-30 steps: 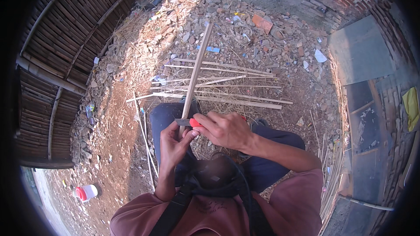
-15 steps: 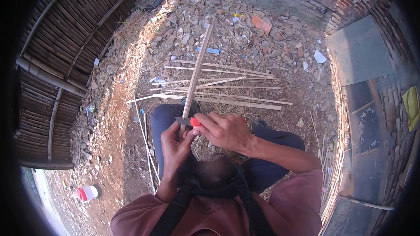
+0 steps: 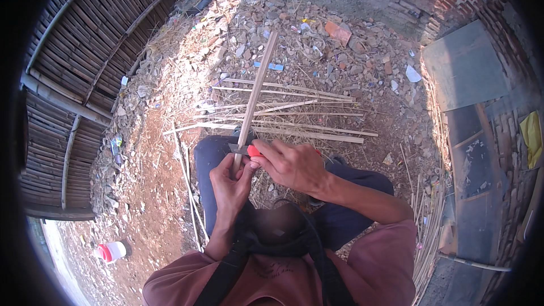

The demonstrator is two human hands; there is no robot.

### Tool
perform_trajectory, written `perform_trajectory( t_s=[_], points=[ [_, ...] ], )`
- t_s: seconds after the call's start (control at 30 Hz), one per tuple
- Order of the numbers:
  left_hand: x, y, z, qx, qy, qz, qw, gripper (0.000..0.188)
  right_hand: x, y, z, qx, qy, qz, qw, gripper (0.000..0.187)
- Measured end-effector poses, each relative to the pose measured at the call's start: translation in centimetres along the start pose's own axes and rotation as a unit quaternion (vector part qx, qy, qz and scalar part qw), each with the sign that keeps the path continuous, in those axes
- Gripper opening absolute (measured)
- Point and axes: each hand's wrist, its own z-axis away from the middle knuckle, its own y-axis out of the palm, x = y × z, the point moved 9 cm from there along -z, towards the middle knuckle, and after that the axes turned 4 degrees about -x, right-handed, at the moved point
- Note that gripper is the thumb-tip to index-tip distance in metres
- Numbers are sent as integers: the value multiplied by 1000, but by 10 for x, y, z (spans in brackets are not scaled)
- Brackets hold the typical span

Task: The person whittles a thin bamboo strip using a small utility knife, shaving off thin layers along the length of the wood.

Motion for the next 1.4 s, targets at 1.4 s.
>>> perform_trajectory(
  t_s=[1.4],
  points=[
    [-14, 3, -22, 62, 59, -54, 995, 27, -22, -13, -11, 102, 43, -115, 987, 28]
  ],
)
